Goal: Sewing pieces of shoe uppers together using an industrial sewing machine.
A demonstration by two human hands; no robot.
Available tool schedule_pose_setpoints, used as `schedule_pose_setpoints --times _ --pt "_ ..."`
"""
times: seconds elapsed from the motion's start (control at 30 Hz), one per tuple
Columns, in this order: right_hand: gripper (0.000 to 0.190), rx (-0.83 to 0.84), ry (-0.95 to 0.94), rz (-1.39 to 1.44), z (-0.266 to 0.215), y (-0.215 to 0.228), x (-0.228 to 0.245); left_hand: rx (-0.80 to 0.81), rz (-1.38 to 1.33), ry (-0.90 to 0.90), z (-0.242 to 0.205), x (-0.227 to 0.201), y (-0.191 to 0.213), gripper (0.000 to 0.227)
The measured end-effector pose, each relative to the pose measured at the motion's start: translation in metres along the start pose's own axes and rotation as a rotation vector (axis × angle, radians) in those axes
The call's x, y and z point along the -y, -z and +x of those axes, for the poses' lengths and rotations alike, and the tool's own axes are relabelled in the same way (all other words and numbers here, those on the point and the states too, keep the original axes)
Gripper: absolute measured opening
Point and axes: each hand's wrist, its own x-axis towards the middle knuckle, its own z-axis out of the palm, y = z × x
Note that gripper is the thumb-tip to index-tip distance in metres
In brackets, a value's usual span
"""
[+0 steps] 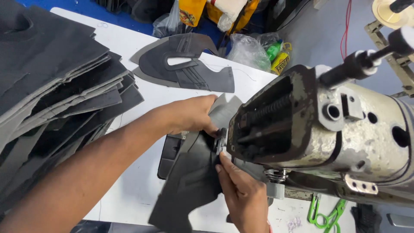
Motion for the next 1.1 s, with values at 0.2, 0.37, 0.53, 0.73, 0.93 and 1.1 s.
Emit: schedule_pose_setpoints --times 0.2,0.37,0.53,0.73,0.93,1.1 --pt "0.037 -0.045 -0.018 0.101 -0.006 -0.011 -0.008 -0.274 0.13 -0.211 -0.077 -0.011 -0.023 0.078" --pt "0.036 -0.073 0.017 0.147 -0.007 -0.018 -0.009 -0.35 0.171 -0.409 -0.102 -0.008 -0.04 0.06" --pt "0.039 -0.002 -0.262 0.376 -0.014 -0.023 -0.025 -0.332 0.152 -0.234 -0.092 0.007 -0.042 0.063" --pt "0.035 0.019 -0.52 0.732 -0.016 -0.015 -0.019 -0.271 0.145 -0.249 -0.081 0.015 -0.033 0.066" --pt "0.038 0.004 -0.418 0.581 -0.021 -0.021 -0.019 -0.286 0.171 -0.145 -0.1 -0.005 -0.034 0.064" --pt "0.037 -0.004 -0.423 0.563 -0.021 -0.024 -0.018 -0.283 0.187 -0.001 -0.122 -0.022 -0.039 0.066"
